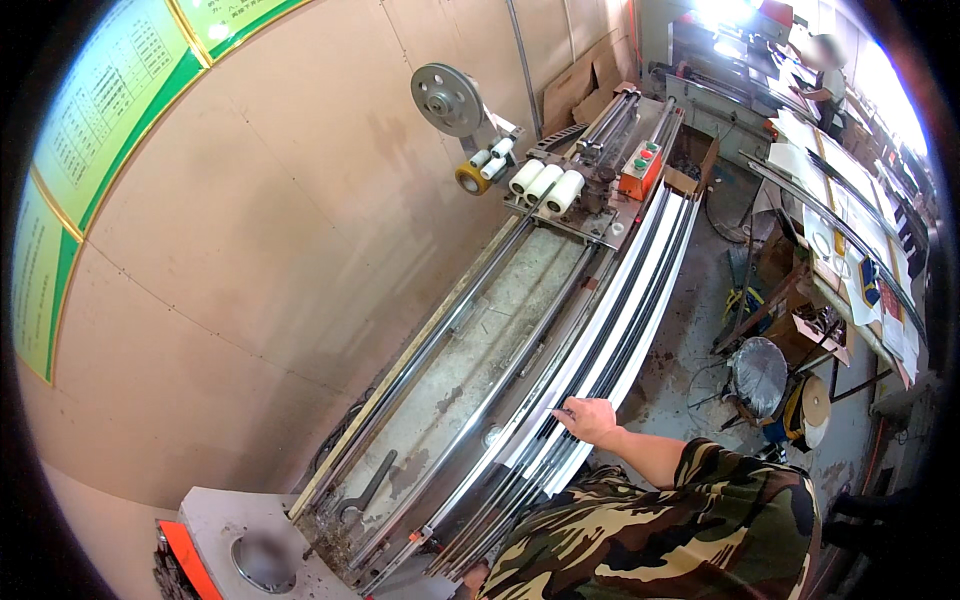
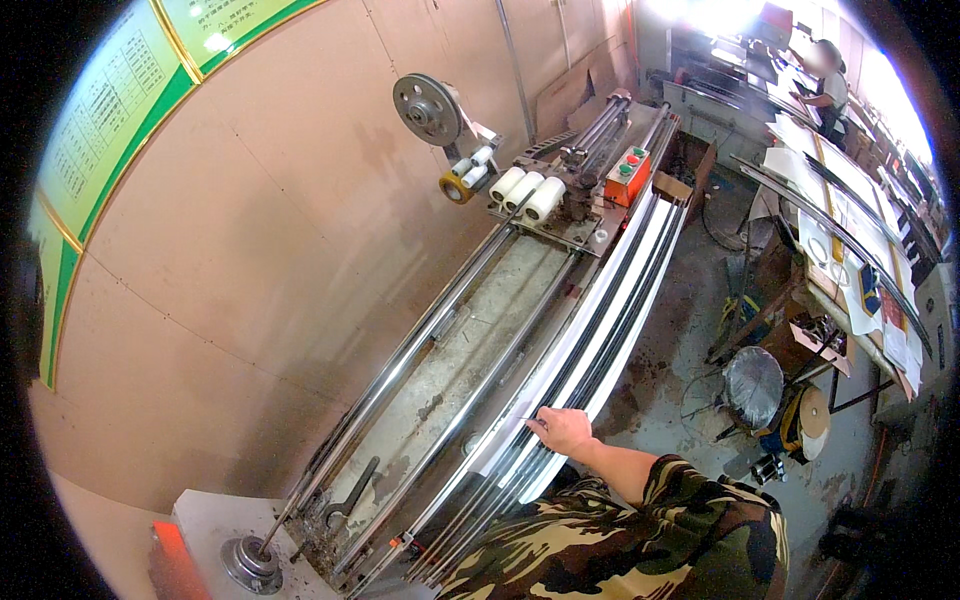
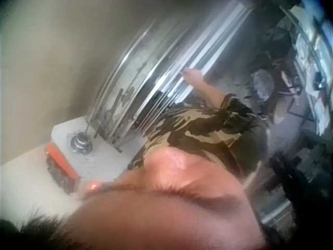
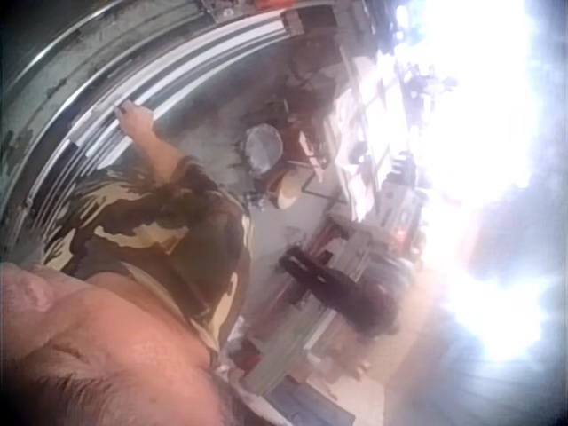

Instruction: The person operates a metal processing machine in a workshop, repeatedly feeding long metal rods into rollers to process them. The person handles the rods by hand, guiding them through the machine and stacking the processed rods on a nearby table.

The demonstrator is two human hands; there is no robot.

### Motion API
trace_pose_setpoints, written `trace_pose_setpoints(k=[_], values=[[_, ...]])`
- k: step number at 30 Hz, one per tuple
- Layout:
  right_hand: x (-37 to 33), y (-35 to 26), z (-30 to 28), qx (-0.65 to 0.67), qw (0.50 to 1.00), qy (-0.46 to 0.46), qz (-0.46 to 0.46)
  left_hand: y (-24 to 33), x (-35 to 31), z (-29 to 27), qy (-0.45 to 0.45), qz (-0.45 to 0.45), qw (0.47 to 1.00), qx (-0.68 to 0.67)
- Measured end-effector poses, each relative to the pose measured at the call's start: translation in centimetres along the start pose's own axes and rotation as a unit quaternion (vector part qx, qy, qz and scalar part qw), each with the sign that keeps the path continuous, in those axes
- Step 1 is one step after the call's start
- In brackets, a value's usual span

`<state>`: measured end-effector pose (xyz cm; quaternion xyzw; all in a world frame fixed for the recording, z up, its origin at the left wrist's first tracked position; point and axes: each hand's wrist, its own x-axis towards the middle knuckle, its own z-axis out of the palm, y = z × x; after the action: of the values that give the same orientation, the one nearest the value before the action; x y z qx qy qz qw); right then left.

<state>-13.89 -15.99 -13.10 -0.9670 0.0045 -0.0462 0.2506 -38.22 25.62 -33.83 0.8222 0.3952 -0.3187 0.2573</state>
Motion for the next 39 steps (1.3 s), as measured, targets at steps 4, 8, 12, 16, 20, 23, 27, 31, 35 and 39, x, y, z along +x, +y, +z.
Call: trace_pose_setpoints(k=[4, 8, 12, 16, 20, 23, 27, 31, 35, 39], values=[[0.0, 0.5, 0.3, -0.001, 1.0, 0.0, 0.003, 0.5, -0.3, 0.1, 0.003, 0.0, 1.0, 0.002], [0.2, 0.7, -0.1, 0.001, 1.0, 0.002, 0.014, 0.0, -1.1, 0.1, 0.007, 0.004, 1.0, -0.003], [0.5, 1.2, -0.9, 0.019, 0.999, -0.006, 0.04, -0.3, -2.4, 0.1, 0.023, 0.011, 1.0, -0.001], [1.3, 1.9, -2.1, 0.03, 0.999, 0.018, 0.008, -0.3, -4.3, 0.7, 0.041, 0.01, 0.999, 0.001], [2.2, 3.4, -3.4, 0.039, 0.999, 0.036, 0.0, 0.9, -5.8, 1.4, 0.033, 0.017, 0.996, 0.077], [3.0, 4.3, -4.9, 0.04, 0.999, 0.032, -0.001, 3.1, -8.0, 3.3, 0.096, -0.093, 0.988, -0.083], [4.1, 5.7, -6.3, 0.05, 0.998, 0.023, 0.008, 1.7, -5.3, 5.9, 0.103, -0.057, 0.989, -0.093], [5.5, 7.6, -7.7, 0.039, 0.999, 0.02, 0.013, 5.5, -8.3, 5.7, 0.043, -0.04, 0.995, -0.083], [6.6, 9.1, -8.7, 0.041, 0.999, 0.015, 0.024, 6.9, -9.7, 6.0, 0.095, 0.059, 0.993, -0.048], [7.9, 10.7, -9.9, 0.042, 0.998, 0.01, 0.039, 11.3, -12.1, 3.7, 0.043, 0.029, 0.997, -0.053]])
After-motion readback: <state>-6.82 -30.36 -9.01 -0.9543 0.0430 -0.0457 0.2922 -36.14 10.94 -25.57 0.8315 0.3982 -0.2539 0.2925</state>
